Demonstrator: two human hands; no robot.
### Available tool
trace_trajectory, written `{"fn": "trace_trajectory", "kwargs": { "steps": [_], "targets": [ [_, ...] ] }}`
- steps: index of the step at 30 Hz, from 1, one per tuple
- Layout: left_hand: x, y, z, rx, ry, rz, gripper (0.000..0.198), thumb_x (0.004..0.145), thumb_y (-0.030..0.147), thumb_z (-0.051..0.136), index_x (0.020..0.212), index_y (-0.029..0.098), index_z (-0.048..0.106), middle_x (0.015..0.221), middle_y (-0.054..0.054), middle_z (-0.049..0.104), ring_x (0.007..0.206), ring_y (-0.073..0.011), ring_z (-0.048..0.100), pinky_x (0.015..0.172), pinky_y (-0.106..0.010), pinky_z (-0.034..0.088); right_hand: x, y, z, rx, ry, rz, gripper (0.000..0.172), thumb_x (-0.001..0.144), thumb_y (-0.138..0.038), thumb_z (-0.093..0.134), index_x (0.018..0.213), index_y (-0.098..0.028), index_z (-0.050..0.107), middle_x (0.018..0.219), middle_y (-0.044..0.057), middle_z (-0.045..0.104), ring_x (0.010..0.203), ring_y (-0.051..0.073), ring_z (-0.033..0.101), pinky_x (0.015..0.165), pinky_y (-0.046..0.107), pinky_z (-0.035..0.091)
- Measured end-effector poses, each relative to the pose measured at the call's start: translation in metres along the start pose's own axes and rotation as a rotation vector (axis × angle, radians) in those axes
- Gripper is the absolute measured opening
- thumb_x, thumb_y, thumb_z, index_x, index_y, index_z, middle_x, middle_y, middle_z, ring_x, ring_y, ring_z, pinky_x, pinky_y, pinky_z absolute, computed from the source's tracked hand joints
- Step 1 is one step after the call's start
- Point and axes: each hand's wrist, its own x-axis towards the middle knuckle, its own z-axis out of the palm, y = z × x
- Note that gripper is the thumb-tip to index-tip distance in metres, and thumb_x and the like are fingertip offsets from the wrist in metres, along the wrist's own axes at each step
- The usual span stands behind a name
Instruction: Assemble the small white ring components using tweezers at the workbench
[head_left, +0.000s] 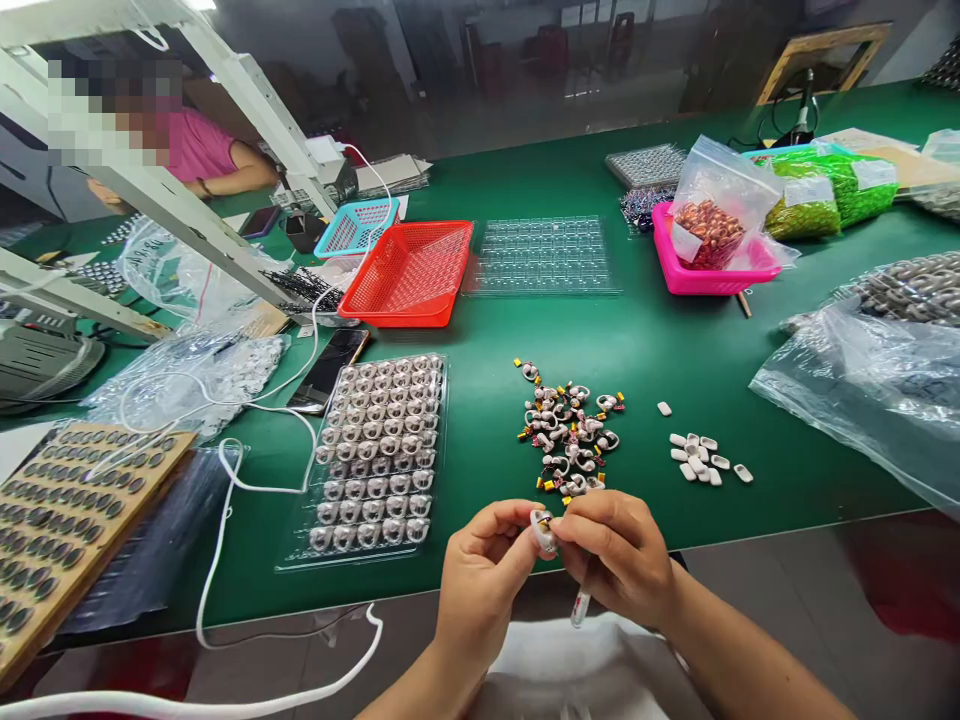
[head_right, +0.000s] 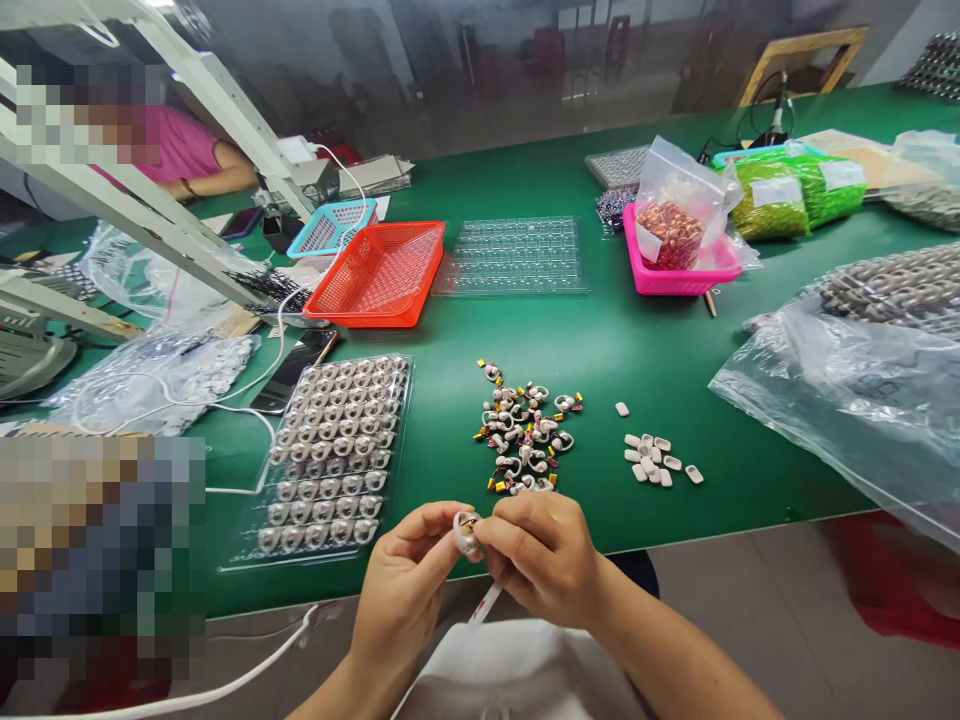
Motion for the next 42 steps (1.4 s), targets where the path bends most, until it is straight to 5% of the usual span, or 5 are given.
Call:
{"fn": "trace_trajectory", "kwargs": {
  "steps": [10,17,31,36,42],
  "targets": [
    [0.006,-0.004,-0.004,0.008,-0.090,-0.048,0.013,0.074,0.024,0.082,0.078,0.014,0.075,0.068,0.000,0.067,0.058,-0.0091,0.059,0.059,-0.018,0.050,0.014,-0.004,-0.016,0.067,-0.199,0.021,0.013,0.096,-0.013,0.055,0.107,-0.019,0.060,0.082,0.004,0.066,0.067,0.015,0.060,0.061,0.026,0.048],
    [0.011,0.009,0.003,-0.084,-0.121,-0.192,0.012,0.066,0.020,0.080,0.066,0.012,0.071,0.060,0.001,0.060,0.053,-0.0084,0.051,0.049,-0.018,0.043,0.008,-0.010,-0.013,0.365,0.007,0.376,0.024,0.089,-0.007,0.061,0.106,-0.023,0.064,0.087,0.002,0.063,0.062,0.011,0.054,0.053,0.020,0.045],
    [0.000,0.012,0.000,0.373,-0.157,0.202,0.010,0.082,0.019,0.075,0.090,0.019,0.081,0.084,-0.005,0.076,0.070,-0.0151,0.069,0.065,-0.021,0.057,0.001,-0.015,-0.003,0.653,-0.019,0.871,0.006,0.091,-0.023,0.062,0.087,-0.020,0.066,0.073,-0.001,0.062,0.063,0.012,0.055,0.057,0.021,0.044],
    [0.001,0.013,-0.001,0.423,-0.218,0.277,0.016,0.085,0.015,0.071,0.096,0.021,0.081,0.091,-0.007,0.078,0.077,-0.0183,0.073,0.070,-0.024,0.060,-0.002,-0.014,-0.001,0.790,0.074,0.896,0.004,0.091,-0.022,0.063,0.088,-0.021,0.066,0.075,-0.001,0.064,0.065,0.012,0.059,0.060,0.020,0.049],
    [0.002,0.010,0.004,0.421,-0.182,0.233,0.011,0.083,0.019,0.074,0.092,0.020,0.081,0.090,-0.006,0.078,0.079,-0.0178,0.073,0.071,-0.021,0.059,-0.003,-0.018,0.005,0.600,0.129,0.840,0.007,0.090,-0.022,0.063,0.082,-0.021,0.064,0.074,-0.001,0.058,0.062,0.012,0.051,0.056,0.021,0.044]
  ]
}}
